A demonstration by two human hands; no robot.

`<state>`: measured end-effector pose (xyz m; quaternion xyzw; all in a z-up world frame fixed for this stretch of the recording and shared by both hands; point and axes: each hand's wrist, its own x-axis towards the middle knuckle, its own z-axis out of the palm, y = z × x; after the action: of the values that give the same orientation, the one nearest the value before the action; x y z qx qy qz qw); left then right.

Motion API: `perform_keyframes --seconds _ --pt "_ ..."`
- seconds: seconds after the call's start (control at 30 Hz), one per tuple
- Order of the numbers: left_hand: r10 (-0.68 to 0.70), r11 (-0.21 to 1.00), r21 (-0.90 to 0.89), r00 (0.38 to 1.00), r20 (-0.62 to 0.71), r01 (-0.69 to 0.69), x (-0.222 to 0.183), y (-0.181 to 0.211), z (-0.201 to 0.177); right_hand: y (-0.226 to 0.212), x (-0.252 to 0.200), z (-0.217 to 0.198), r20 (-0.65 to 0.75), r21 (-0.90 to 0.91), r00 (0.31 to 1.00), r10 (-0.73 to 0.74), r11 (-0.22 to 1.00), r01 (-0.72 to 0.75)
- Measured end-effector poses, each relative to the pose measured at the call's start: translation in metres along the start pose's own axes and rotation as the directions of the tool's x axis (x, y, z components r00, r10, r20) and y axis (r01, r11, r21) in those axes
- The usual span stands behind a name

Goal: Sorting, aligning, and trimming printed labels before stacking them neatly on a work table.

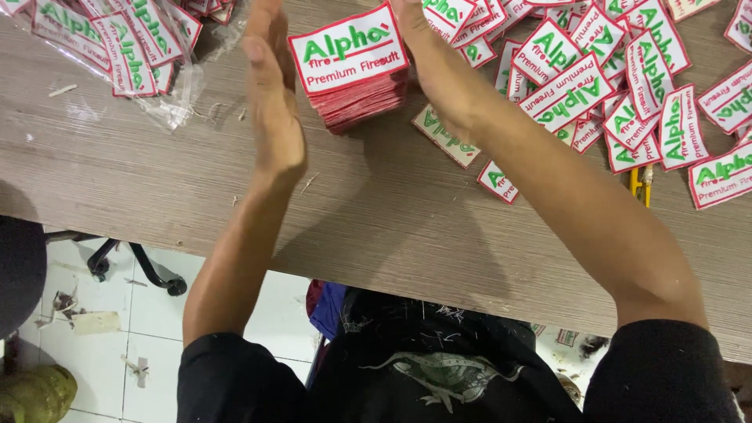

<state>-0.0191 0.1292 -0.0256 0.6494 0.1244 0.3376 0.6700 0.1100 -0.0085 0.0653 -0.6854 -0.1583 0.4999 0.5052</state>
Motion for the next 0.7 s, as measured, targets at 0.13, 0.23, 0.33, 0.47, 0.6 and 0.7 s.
perform_keyframes --seconds 0.13,0.23,0.33,0.47,0.6,0.7 --pt "0.184 0.969 0.142 0.974 0.13 -0.202 0.001 0.02 -0.009 0.035 0.015 -0.03 -0.075 -0.14 0.973 -0.22 0.968 0.208" --pt "0.193 0.94 0.262 0.974 0.12 -0.219 -0.002 0.036 -0.004 0.047 0.019 -0.047 -0.127 -0.148 0.925 -0.358 0.929 0.34" --pt "0.4 0.804 0.456 0.915 0.059 -0.381 -0.005 0.05 0.007 0.043 0.001 -0.062 -0.284 -0.304 0.935 -0.212 0.945 0.122" --pt "0.717 0.625 0.495 0.695 -0.059 -0.603 -0.021 0.039 0.022 0.067 -0.018 -0.082 -0.024 -0.837 0.939 -0.344 0.52 0.169" --pt "0.643 0.663 0.396 0.754 0.135 -0.635 -0.058 0.006 0.032 0.128 -0.018 -0.095 0.008 -0.874 0.923 -0.384 0.446 0.193" --pt "0.382 0.817 0.39 0.906 0.184 -0.424 -0.07 0.001 0.046 0.132 -0.024 -0.097 -0.023 -0.851 0.894 -0.448 0.478 0.217"
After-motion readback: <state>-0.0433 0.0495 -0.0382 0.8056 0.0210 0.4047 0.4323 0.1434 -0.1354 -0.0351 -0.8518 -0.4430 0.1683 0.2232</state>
